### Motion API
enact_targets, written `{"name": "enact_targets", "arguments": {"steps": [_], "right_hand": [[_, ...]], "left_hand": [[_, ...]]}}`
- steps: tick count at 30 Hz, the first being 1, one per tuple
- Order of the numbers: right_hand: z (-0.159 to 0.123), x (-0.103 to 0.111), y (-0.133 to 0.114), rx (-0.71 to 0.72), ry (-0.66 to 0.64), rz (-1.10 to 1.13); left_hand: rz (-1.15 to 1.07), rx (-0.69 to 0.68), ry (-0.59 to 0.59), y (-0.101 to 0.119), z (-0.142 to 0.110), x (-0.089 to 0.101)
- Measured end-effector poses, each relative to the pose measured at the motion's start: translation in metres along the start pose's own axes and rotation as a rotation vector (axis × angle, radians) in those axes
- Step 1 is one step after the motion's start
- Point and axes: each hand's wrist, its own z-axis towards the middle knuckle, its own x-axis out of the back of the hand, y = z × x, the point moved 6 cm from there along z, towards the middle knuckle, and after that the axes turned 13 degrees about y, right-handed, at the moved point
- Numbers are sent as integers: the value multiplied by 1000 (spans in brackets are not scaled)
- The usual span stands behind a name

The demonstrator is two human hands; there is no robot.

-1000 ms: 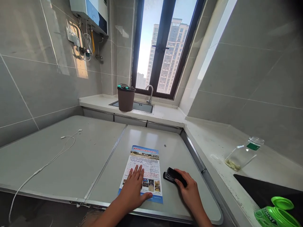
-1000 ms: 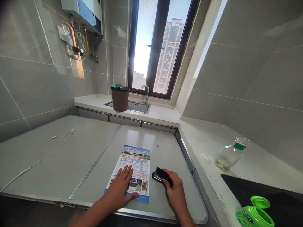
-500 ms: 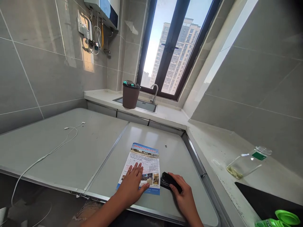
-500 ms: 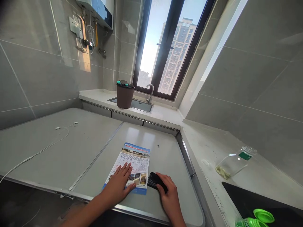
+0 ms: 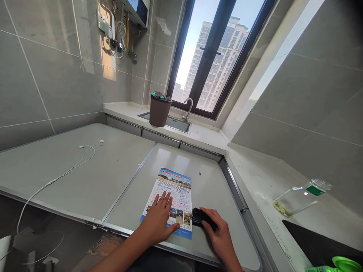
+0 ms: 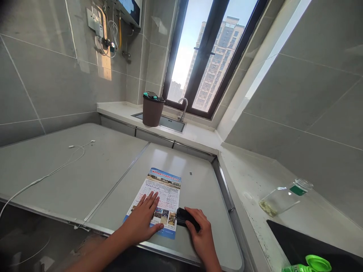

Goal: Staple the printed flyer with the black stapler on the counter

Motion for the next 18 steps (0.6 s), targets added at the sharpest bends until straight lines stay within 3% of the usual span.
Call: {"name": "enact_targets", "arguments": {"steps": [4, 9, 18], "right_hand": [[1, -19, -12, 83, -38, -82], [0, -39, -21, 207, 11, -250], [-2, -47, -29, 285, -8, -343]], "left_hand": [[10, 2, -10, 1, -1, 0], [37, -11, 7, -3, -2, -6], [53, -14, 6, -1, -2, -6]]}}
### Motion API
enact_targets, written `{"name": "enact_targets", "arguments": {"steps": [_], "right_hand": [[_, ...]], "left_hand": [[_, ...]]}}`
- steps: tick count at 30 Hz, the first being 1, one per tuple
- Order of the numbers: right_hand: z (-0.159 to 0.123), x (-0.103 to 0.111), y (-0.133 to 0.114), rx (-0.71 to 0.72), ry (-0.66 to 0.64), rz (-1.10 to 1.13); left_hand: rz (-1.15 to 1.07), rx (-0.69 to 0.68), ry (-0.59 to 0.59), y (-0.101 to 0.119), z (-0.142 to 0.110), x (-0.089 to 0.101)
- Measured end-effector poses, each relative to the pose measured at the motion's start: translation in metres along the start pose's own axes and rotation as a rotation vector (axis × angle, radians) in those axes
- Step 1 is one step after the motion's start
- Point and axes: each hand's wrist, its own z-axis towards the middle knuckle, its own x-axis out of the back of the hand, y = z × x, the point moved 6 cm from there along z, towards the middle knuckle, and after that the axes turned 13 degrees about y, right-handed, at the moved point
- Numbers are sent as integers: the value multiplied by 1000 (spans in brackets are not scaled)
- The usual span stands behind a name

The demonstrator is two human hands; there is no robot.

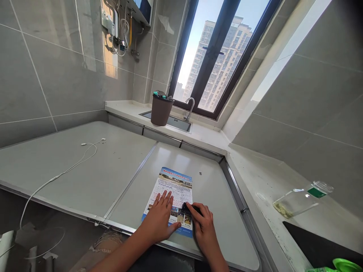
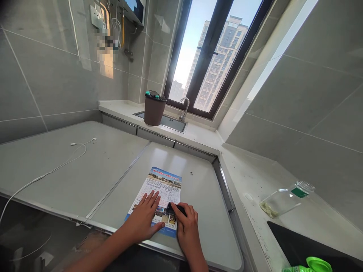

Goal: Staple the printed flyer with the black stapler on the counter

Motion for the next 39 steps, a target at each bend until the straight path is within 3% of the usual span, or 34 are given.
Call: {"name": "enact_targets", "arguments": {"steps": [28, 39], "right_hand": [[-1, -6, -5, 58, -62, -154], [1, -8, -11, -5, -46, -199]], "left_hand": [[-16, -5, 7, 0, -1, -1], [-52, 5, 30, -3, -2, -2]]}}
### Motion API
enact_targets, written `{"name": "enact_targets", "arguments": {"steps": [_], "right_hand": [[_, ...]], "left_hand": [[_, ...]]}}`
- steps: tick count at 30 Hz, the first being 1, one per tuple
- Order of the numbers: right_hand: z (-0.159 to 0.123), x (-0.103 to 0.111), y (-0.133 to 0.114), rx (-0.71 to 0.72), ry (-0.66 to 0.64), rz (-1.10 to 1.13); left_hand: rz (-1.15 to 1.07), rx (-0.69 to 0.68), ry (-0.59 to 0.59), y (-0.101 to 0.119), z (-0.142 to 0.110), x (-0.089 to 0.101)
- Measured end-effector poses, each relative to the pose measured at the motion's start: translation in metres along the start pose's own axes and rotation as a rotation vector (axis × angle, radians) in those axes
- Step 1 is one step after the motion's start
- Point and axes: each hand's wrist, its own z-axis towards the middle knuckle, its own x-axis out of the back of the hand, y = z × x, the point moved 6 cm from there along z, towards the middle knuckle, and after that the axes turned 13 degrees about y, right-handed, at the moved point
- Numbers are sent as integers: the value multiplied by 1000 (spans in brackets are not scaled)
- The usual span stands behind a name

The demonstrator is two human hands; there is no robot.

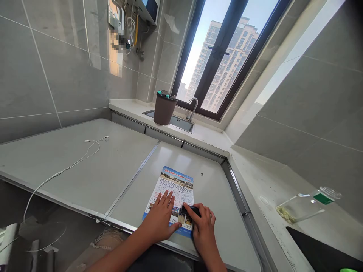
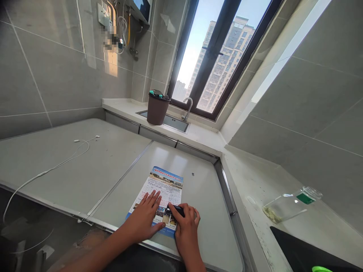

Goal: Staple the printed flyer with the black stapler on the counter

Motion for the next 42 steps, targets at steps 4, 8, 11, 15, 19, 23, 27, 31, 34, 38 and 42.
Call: {"name": "enact_targets", "arguments": {"steps": [4, 8, 11, 15, 19, 23, 27, 31, 34, 38, 42], "right_hand": [[-1, -3, -1, -70, 23, 31], [0, -4, -2, -94, 27, 34], [1, -3, -4, -83, 44, 6], [1, -5, -7, -75, 62, -49], [-1, -9, -9, -77, 42, -85], [-1, -10, -12, -93, 29, -96], [0, -10, -16, -95, 62, -133], [-2, -15, -15, -87, 62, -148], [-6, -22, -14, -115, 53, -114], [-8, -25, -16, -147, 79, -114], [-7, -16, -17, -135, 122, -95]], "left_hand": [[10, 2, -18, 1, 0, 1], [19, 1, -30, 2, 0, 2], [23, 0, -29, 2, 0, 2], [12, -1, -18, 1, 0, 1], [12, -4, -18, 0, 0, 0], [2, -1, -6, -1, 0, -2], [-2, -4, -1, -1, 0, -3], [17, -12, -2, -2, 0, -4], [15, -19, 6, -2, -1, -4], [17, -14, -5, -3, 0, -3], [23, -6, -26, -2, 1, 0]]}}
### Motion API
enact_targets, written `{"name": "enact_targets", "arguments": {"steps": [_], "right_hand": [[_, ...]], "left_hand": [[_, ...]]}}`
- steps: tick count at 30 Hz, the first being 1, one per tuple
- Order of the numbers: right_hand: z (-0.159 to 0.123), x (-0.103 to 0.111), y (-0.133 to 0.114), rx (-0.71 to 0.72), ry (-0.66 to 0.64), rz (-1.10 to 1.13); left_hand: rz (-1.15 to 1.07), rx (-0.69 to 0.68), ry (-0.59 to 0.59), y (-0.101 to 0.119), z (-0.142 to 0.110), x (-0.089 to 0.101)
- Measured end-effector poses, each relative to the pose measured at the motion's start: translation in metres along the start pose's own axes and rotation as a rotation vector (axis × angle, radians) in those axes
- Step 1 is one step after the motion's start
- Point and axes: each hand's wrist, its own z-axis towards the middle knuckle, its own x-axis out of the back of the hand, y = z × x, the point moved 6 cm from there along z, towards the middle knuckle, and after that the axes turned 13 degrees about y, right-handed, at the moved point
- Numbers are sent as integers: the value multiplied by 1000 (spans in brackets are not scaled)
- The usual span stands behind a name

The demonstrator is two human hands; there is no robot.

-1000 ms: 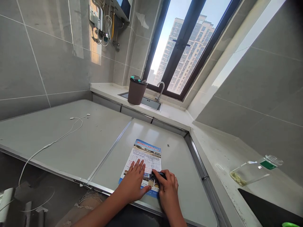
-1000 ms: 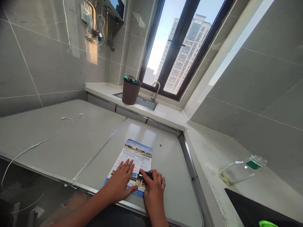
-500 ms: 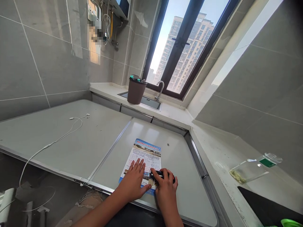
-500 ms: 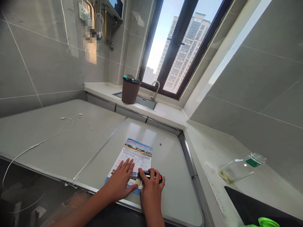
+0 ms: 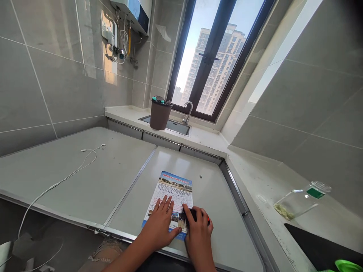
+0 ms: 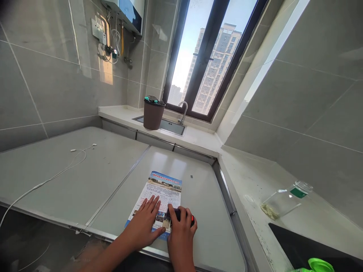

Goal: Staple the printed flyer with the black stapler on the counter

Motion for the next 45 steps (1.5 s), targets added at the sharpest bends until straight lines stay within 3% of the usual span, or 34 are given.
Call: {"name": "enact_targets", "arguments": {"steps": [6, 11, 14, 17, 20, 24, 27, 30, 33, 36, 39, 45], "right_hand": [[7, 19, 30, -77, 54, 131], [8, 41, 70, -158, 171, -36], [20, 51, 71, -188, 242, -75], [47, 46, 44, -189, 224, 7], [80, 24, -1, -191, 140, 108], [111, -23, -64, -166, -124, 160], [115, -50, -95, -134, -235, 178], [109, -62, -102, -136, -273, 159], [99, -62, -92, -143, -277, 147], [90, -55, -67, -162, -239, 137], [84, -44, -36, -167, -191, 149], [79, -21, 13, -146, -123, 204]], "left_hand": [[4, 18, -23, 3, 1, 4], [-17, 25, -35, 3, 0, 3], [-34, 17, 6, 1, 1, 2], [-62, -26, 144, 3, 1, 10], [-113, -55, 342, 9, -3, 29], [-173, -42, 505, 8, -11, 56], [-93, -8, 532, -25, -7, 76], [125, 79, 517, -91, 7, 99], [410, 268, 392, -167, 17, 117], [498, 465, 225, -220, 12, 119], [524, 475, 176, -231, 6, 113], [526, 476, 213, -228, 6, 111]]}}
